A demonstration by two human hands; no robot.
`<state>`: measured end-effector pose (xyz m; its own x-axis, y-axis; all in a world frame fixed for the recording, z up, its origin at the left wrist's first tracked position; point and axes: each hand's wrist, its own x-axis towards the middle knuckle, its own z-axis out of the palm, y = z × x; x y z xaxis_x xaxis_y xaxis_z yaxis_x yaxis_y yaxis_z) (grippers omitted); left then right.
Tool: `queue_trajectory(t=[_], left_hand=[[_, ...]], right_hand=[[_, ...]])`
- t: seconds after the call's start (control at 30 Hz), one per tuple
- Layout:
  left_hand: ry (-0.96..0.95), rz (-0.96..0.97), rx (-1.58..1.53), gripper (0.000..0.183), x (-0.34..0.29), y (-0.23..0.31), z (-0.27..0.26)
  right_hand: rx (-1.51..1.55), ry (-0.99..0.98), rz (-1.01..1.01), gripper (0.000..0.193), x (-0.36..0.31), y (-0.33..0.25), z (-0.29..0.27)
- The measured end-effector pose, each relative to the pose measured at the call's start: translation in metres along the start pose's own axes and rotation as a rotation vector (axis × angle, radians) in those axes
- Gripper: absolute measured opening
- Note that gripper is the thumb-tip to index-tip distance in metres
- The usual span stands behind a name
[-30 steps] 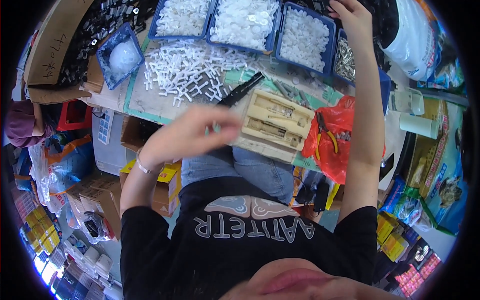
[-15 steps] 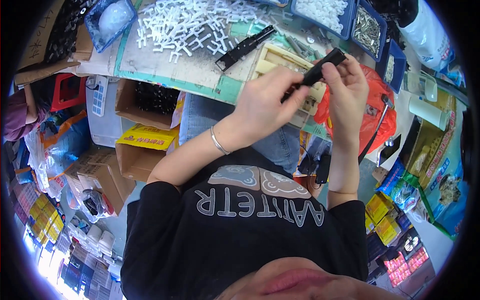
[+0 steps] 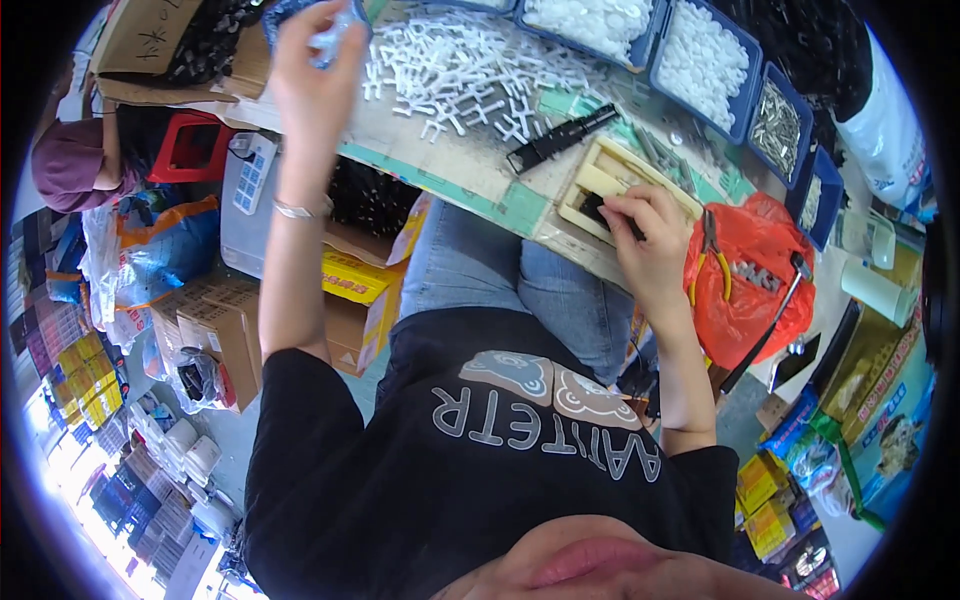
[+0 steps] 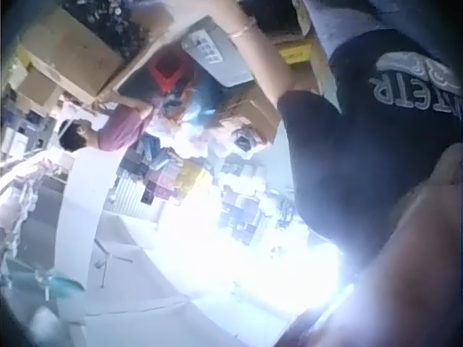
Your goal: The person assembles small plastic parts and metal pins into a plastic casing by hand and with pliers, creating a single unit.
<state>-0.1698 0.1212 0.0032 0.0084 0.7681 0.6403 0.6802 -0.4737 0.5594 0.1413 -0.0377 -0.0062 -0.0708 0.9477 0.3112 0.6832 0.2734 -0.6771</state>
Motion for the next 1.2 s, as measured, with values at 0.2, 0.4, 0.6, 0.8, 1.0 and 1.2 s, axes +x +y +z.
queue_trajectory(t=[0.2, 0.4, 0.6, 0.8, 1.0, 1.2], left_hand=[[-0.054, -0.235, 0.346, 0.048, 0.115, -0.204, -0.043], [-0.166, -0.277, 0.935, 0.067, 0.156, -0.229, -0.005], [-0.158, -0.108, 0.614, 0.074, 0.149, -0.268, 0.0], [-0.008, 0.02, 0.83, 0.043, 0.109, -0.233, -0.016], [0.132, 0.199, 0.751, 0.024, 0.098, -0.228, -0.015], [0.162, 0.15, 0.304, 0.022, 0.079, -0.21, -0.018]], right_hand=[[0.046, -0.147, 0.012, 0.013, 0.008, -0.014, -0.007], [-0.156, -0.092, -0.053, 0.025, -0.012, -0.004, -0.005], [-0.146, -0.104, -0.004, 0.031, -0.008, -0.008, -0.005], [-0.187, -0.045, -0.035, 0.023, -0.005, -0.009, 0.0], [-0.16, 0.002, -0.023, 0.021, -0.012, -0.001, 0.003], [-0.17, 0.019, -0.036, 0.021, -0.015, 0.002, 0.005]])
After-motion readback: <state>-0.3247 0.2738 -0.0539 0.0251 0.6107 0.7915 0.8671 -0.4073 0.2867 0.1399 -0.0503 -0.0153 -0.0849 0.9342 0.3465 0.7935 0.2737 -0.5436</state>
